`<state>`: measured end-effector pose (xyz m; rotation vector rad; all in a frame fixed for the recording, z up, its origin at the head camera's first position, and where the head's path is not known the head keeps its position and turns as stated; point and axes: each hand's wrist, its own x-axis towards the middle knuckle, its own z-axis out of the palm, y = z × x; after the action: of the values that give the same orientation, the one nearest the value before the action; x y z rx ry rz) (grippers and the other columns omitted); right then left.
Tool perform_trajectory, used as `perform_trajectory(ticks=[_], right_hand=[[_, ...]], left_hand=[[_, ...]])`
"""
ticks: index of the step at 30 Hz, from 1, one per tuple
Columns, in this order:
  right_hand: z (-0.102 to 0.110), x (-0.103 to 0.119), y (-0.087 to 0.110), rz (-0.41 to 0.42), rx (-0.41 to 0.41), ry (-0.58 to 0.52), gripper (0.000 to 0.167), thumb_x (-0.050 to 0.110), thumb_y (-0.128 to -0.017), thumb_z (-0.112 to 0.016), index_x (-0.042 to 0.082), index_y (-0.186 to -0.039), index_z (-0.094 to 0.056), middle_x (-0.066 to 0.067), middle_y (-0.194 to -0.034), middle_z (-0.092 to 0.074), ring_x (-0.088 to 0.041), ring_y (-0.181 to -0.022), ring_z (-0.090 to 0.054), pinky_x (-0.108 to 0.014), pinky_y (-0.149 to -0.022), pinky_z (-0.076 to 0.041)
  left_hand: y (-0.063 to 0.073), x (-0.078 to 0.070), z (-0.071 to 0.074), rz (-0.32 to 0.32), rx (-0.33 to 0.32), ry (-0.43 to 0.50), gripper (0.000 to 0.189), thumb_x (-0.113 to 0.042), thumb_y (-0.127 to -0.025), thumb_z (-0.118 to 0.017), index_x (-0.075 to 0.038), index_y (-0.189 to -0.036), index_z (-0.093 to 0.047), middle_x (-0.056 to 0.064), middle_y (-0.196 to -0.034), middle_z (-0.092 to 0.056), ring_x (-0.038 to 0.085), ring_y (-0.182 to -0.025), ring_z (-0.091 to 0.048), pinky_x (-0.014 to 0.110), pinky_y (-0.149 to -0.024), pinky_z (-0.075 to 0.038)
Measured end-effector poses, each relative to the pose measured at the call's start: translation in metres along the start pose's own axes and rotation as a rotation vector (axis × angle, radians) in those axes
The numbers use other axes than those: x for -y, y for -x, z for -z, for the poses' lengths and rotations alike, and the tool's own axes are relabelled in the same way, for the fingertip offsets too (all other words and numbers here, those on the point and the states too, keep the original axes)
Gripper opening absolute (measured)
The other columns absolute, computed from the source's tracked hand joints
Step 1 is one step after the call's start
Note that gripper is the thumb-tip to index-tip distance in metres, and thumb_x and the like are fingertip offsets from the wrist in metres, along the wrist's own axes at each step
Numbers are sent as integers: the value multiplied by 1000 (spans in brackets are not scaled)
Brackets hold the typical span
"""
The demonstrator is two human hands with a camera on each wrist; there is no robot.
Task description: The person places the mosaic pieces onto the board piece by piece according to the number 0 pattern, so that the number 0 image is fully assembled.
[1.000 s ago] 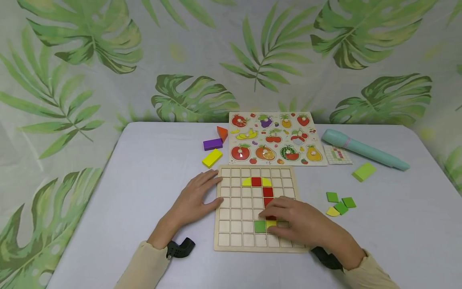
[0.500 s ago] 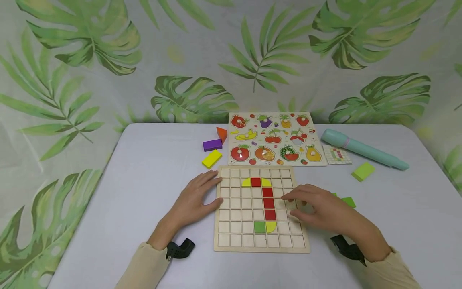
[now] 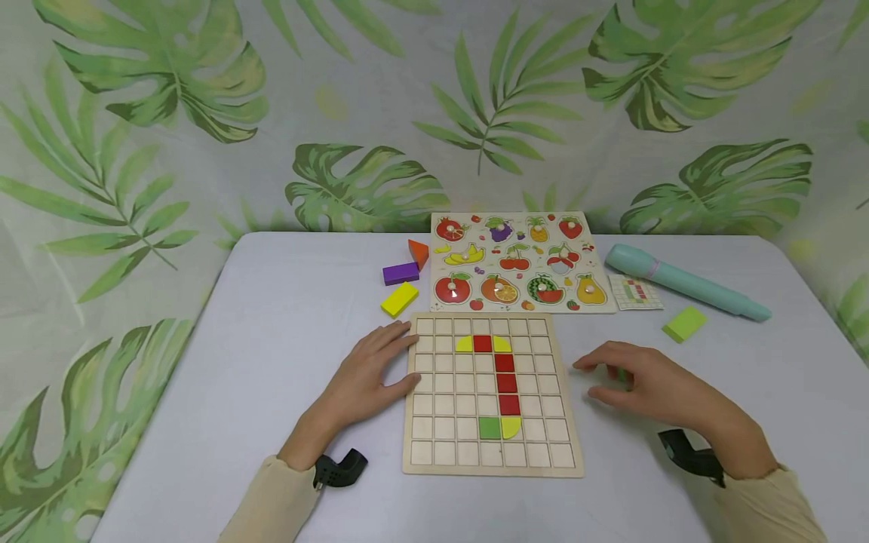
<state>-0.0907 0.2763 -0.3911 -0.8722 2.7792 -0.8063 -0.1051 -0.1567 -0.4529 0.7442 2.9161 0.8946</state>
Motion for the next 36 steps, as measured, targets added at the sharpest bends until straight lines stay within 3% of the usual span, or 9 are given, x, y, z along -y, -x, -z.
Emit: perform_trajectory(ticks=[5, 8, 13, 17, 25, 31, 36], right_hand=[[6, -18, 11, 19, 2, -37, 39, 19, -81, -89, 20, -117, -73, 13, -94, -65, -5, -78, -52, -21, -60, -45], [12, -29, 17, -12, 32, -61, 40, 21, -81, -89, 19, -117, -72, 13, -87, -60, -5, -74, -51, -21, -58, -44], [21, -42, 26, -92, 126, -104, 39, 26, -84, -86, 20, -120, -72, 12, -91, -62, -6, -77, -52, -19, -61, -45], [23, -46, 28, -86, 162, -141, 38, 23, -85, -85, 18, -120, -72, 10, -96, -65, -8, -79, -53, -20, -62, -47], [19, -44, 23, -61, 156, -115, 32, 18, -84, -86, 20, -114, -74, 13, -102, -71, -4, -76, -52, -19, -62, -47], [11, -41, 18, -18, 101, -78, 27, 16, -83, -86, 21, -107, -76, 13, -98, -71, 0, -72, -50, -19, -59, -45], [4, -35, 12, -6, 60, -45, 28, 15, -80, -89, 22, -102, -72, 15, -88, -63, 0, -71, -48, -18, -59, -43]], left_hand=[[-1, 0, 0, -4, 1, 0, 61, -39, -94, -72, -16, -149, -56, 3, -163, -43, 28, -152, -37, 51, -127, -28], [-1, 0, -1, -8, 1, -1, 61, -39, -95, -72, -15, -149, -56, 3, -163, -43, 28, -152, -37, 51, -127, -27], [-1, -1, 1, -7, 4, 4, 61, -39, -95, -72, -15, -149, -56, 4, -163, -43, 29, -152, -37, 52, -126, -28], [-1, -2, 2, -4, 2, 4, 60, -38, -94, -73, -14, -148, -57, 5, -162, -44, 30, -151, -37, 51, -126, -28], [0, -3, 3, 4, 2, 13, 61, -38, -94, -73, -15, -148, -57, 5, -162, -43, 30, -152, -37, 52, -126, -28], [0, -2, 2, 6, 4, 8, 61, -38, -94, -73, -15, -149, -56, 4, -162, -43, 29, -152, -37, 52, -127, -28], [0, -2, 2, 4, 3, 10, 61, -38, -95, -73, -15, -149, -56, 5, -162, -43, 30, -152, -37, 52, -126, -28]])
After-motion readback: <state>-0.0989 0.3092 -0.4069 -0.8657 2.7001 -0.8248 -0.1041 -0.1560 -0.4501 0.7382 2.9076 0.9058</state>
